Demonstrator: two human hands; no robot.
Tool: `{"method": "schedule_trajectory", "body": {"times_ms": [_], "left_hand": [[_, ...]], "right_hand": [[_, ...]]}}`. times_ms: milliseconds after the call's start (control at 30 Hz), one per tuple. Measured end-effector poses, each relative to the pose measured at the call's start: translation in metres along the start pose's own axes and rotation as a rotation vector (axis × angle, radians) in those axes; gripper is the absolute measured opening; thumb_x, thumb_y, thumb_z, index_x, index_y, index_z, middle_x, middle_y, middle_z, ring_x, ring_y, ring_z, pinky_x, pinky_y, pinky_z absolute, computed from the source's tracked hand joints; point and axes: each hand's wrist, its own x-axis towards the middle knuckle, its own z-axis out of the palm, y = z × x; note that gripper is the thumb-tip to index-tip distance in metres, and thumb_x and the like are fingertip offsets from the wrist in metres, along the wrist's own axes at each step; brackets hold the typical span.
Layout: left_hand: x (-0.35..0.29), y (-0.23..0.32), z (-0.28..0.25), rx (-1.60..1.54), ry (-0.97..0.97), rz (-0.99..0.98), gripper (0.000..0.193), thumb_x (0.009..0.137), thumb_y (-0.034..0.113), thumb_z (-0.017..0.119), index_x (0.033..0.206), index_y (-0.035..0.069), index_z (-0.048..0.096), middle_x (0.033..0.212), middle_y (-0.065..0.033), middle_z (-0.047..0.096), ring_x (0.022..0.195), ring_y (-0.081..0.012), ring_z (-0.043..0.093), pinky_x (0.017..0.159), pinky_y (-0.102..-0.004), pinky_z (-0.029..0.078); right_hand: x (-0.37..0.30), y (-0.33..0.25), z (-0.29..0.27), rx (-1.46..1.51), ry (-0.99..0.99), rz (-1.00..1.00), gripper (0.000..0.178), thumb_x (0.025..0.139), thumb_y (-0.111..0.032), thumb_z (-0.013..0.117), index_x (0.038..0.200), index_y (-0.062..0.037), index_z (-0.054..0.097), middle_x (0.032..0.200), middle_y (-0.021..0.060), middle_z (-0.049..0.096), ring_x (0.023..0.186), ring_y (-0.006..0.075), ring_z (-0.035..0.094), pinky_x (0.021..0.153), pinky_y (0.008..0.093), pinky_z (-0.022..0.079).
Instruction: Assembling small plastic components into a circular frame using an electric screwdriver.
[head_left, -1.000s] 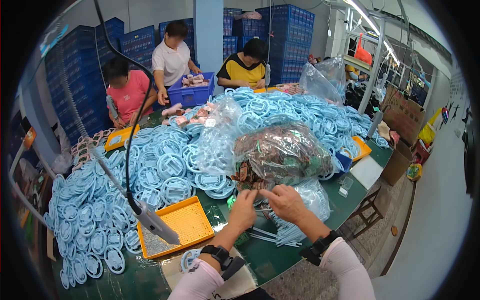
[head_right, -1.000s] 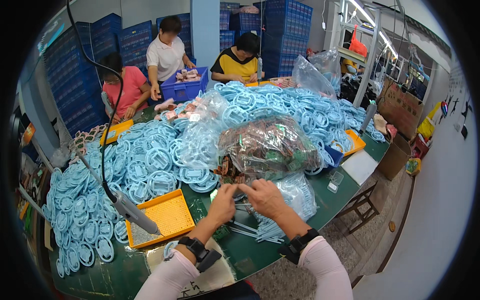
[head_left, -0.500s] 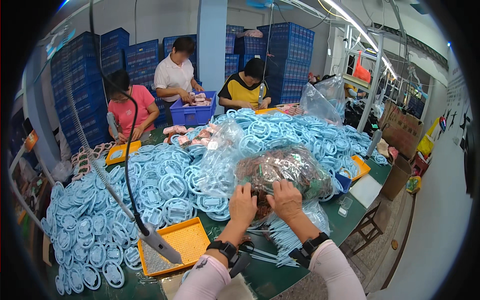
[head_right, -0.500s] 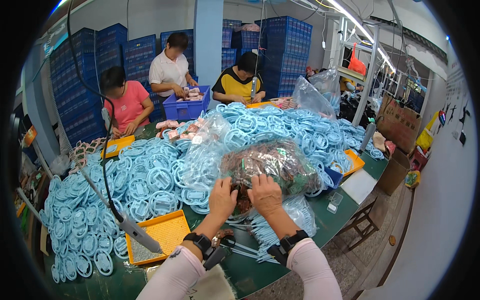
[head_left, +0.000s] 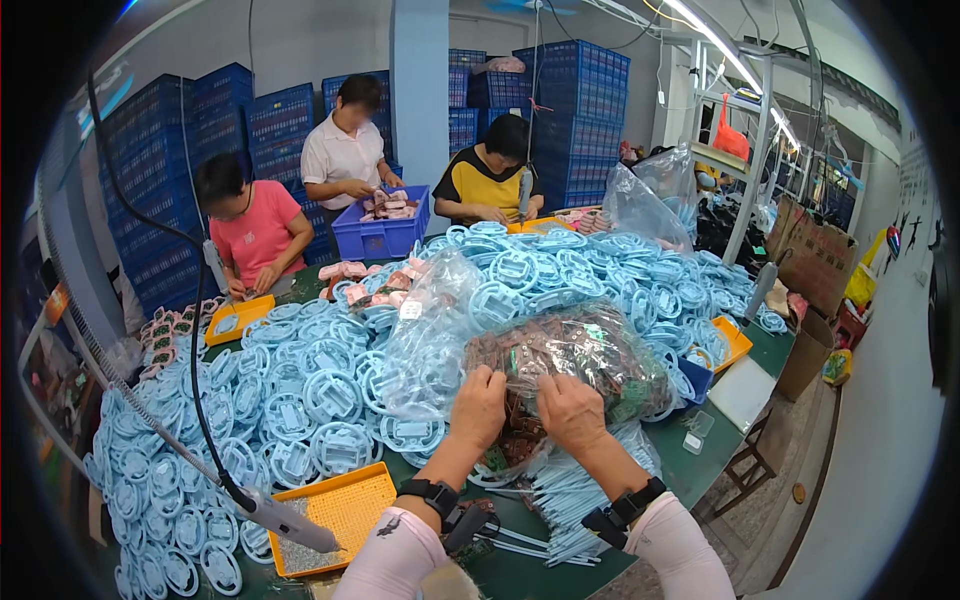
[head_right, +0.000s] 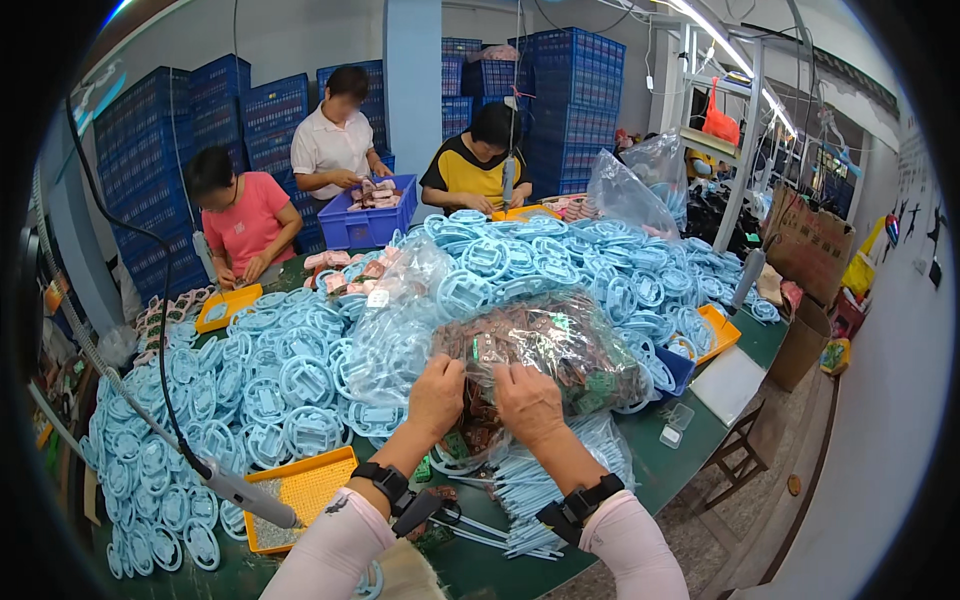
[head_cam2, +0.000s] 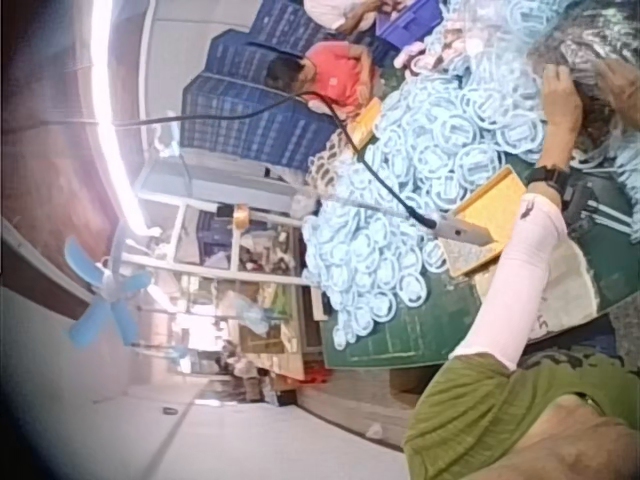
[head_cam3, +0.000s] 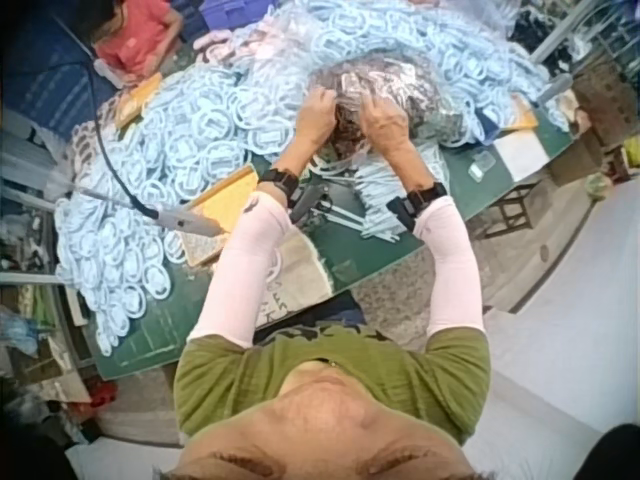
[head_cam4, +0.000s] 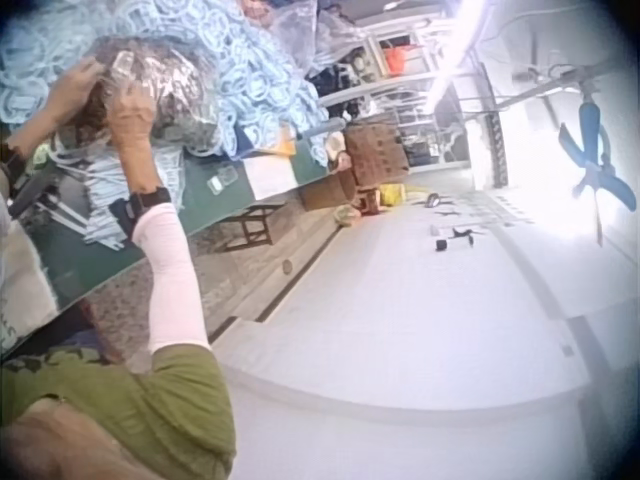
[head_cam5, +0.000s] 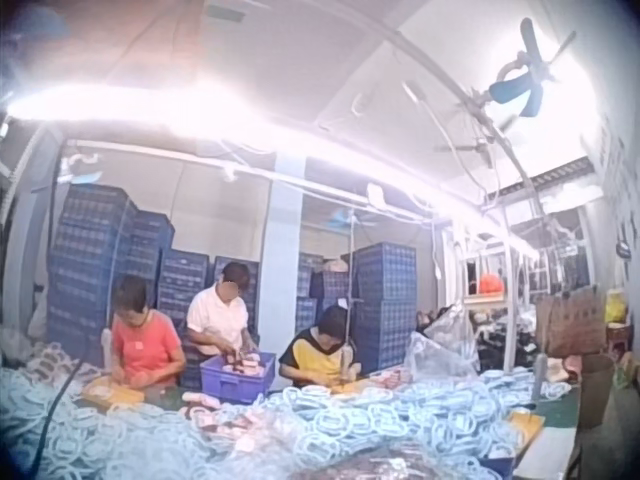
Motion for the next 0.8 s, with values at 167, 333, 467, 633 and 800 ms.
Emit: {"method": "schedule_trajectory", "body": {"times_ms": [167, 333, 467, 633, 800], "left_hand": [[0.004, -0.004, -0.008, -0.214, 0.077, -0.173, 0.007, 0.082, 0.005, 0.053, 0.088, 0.004, 0.05, 0.086, -0.0153, 0.051, 0.079, -0.038, 0.054, 0.066, -0.0434, 0.046], [0.009, 0.0, -0.008, -0.128, -0.061, -0.133, 0.011, 0.084, 0.007, 0.051, 0.095, 0.005, 0.05, 0.091, -0.0168, 0.053, 0.081, -0.0391, 0.056, 0.068, -0.0455, 0.047], [0.012, -0.005, 0.002, -0.05, -0.038, -0.149, 0.011, 0.082, 0.006, 0.051, 0.093, 0.005, 0.055, 0.087, -0.0163, 0.055, 0.077, -0.0384, 0.058, 0.066, -0.0459, 0.047], [0.023, -0.021, 0.025, -0.035, 0.098, -0.273, 0.013, 0.079, 0.007, 0.053, 0.084, 0.004, 0.065, 0.083, -0.0179, 0.06, 0.074, -0.0378, 0.059, 0.065, -0.0468, 0.047], [0.033, -0.045, 0.025, -0.127, 0.115, -0.676, 0.016, 0.076, 0.009, 0.055, 0.08, 0.004, 0.069, 0.079, -0.0209, 0.065, 0.077, -0.0366, 0.062, 0.071, -0.0424, 0.048]], "right_hand": [[0.017, -0.028, -0.001, -0.042, -0.018, -0.049, 0.024, 0.073, -0.022, 0.063, 0.091, -0.0096, 0.052, 0.081, 0.0058, 0.052, 0.069, 0.0215, 0.055, 0.057, 0.0335, 0.045], [0.019, -0.016, 0.018, -0.088, -0.014, -0.043, 0.016, 0.076, -0.017, 0.056, 0.088, -0.0077, 0.054, 0.075, 0.0061, 0.053, 0.068, 0.0221, 0.057, 0.058, 0.0324, 0.045], [0.019, -0.015, 0.018, -0.049, 0.069, -0.103, 0.009, 0.074, -0.011, 0.055, 0.082, -0.0074, 0.054, 0.068, 0.0055, 0.05, 0.064, 0.0218, 0.057, 0.054, 0.0326, 0.046], [0.01, 0.007, 0.005, -0.034, 0.026, -0.101, 0.004, 0.073, -0.012, 0.055, 0.075, -0.0092, 0.052, 0.071, 0.0071, 0.053, 0.065, 0.0229, 0.057, 0.057, 0.034, 0.045], [-0.027, 0.046, -0.01, -0.181, -0.075, -0.037, 0.015, 0.07, -0.011, 0.056, 0.086, -0.0093, 0.057, 0.071, 0.0059, 0.05, 0.066, 0.0223, 0.053, 0.057, 0.0344, 0.042]]}}
